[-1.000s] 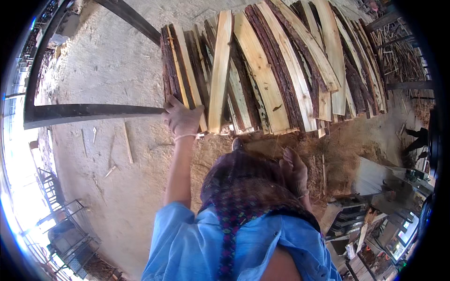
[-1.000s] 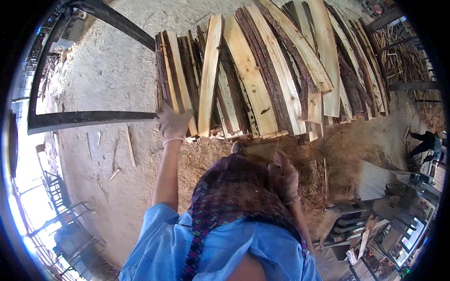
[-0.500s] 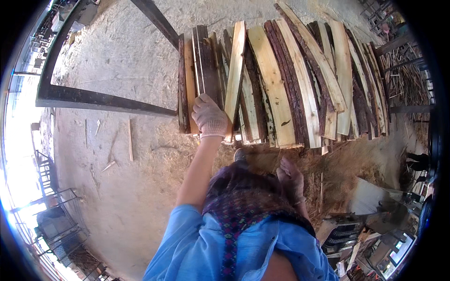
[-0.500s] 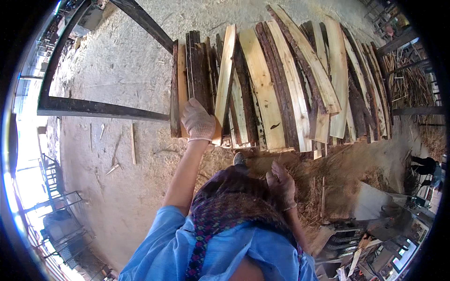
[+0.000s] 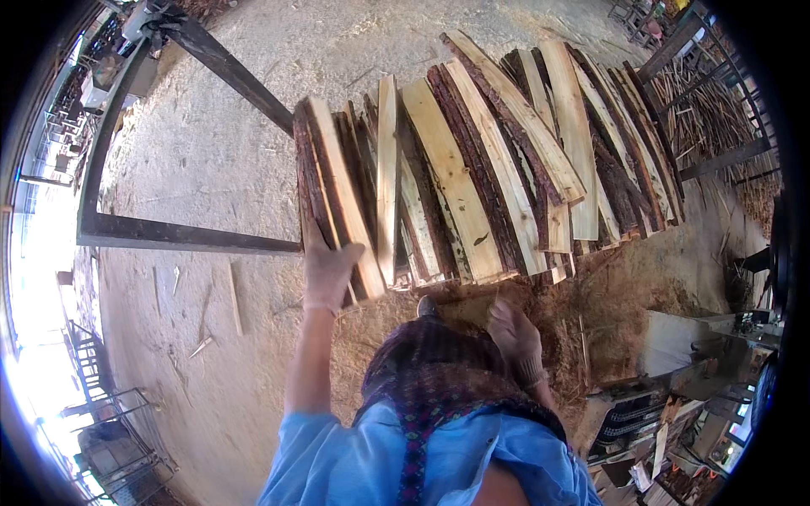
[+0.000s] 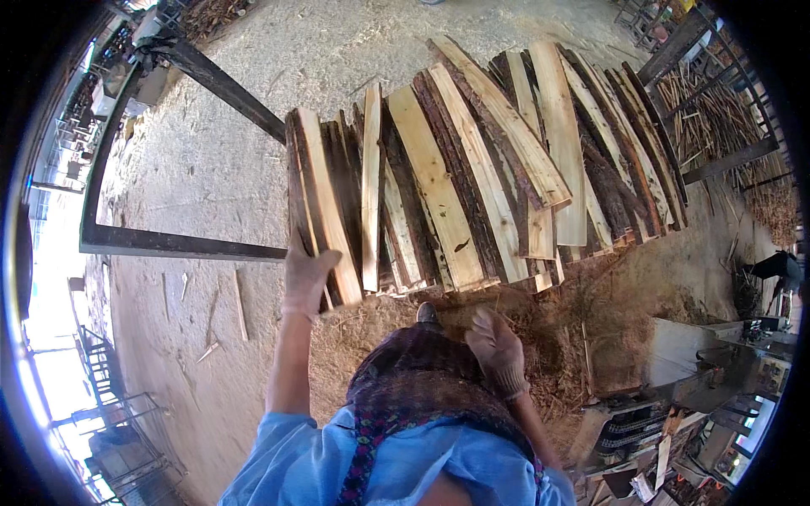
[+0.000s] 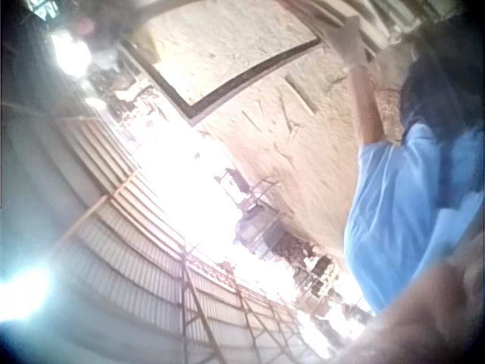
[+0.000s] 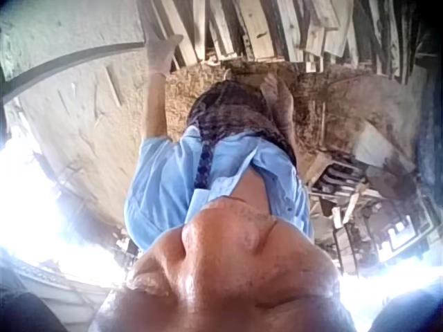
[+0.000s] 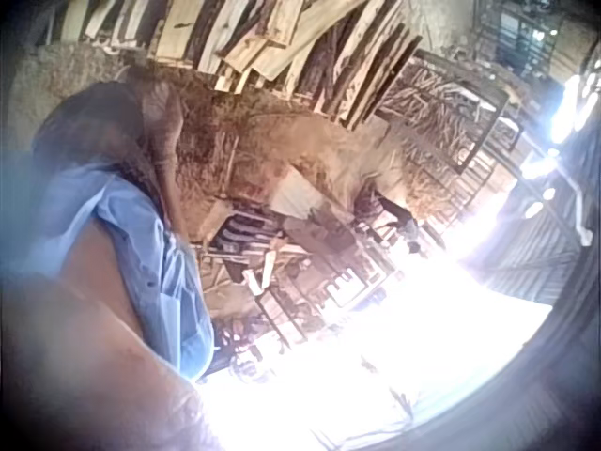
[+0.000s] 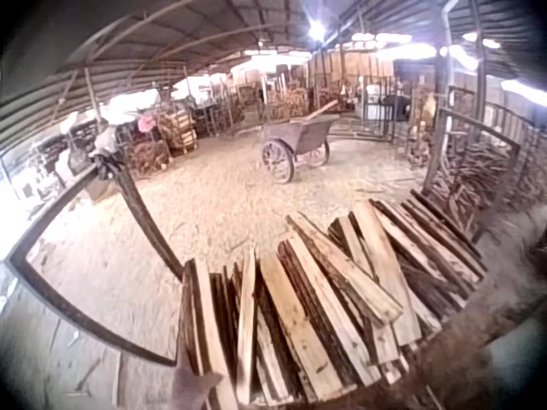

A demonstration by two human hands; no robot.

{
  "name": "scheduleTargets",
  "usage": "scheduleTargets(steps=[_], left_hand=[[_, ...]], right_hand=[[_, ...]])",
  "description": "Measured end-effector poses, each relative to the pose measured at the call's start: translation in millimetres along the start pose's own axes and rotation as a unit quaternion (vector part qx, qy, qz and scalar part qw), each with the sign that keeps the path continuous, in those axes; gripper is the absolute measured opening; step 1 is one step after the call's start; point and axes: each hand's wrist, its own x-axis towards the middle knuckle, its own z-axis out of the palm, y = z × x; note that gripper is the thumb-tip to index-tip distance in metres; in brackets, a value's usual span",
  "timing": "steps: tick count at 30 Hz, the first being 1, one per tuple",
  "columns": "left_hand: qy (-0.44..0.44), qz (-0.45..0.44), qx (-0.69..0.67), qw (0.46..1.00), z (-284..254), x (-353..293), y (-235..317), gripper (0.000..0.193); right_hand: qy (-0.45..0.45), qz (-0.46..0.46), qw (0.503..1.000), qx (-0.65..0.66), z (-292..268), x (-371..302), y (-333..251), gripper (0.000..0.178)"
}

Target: The person repeatedly picks up wooden planks from a stack and feeds them into a planer machine. The person wears gloves and handles the wood with both hands, placing the processed planks onto a growing pile after they exit the machine.

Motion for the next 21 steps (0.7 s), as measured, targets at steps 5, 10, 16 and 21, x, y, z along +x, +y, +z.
scheduleTargets(steps=[5, 10, 16, 21], left_hand=[[-0.058, 0.11, 0.0, 0.992, 25, -104, 62, 0.091], [-0.069, 0.259, 0.149, 0.952, 56, -149, 69, 0.096], [-0.228, 0.29, -0.136, 0.919, 66, -135, 93, 0.096], [-0.48, 0.115, -0.346, 0.798, 136, -107, 170, 0.102]], right_hand=[[-0.13, -0.084, 0.988, 0.026, 81, 75, -106, 0.11], [-0.024, -0.03, 0.994, 0.102, 103, 70, -172, 0.073], [-0.058, -0.106, 0.947, 0.298, 45, 30, -168, 0.065], [-0.017, -0.152, 0.951, 0.27, 4, 10, -156, 0.064]])
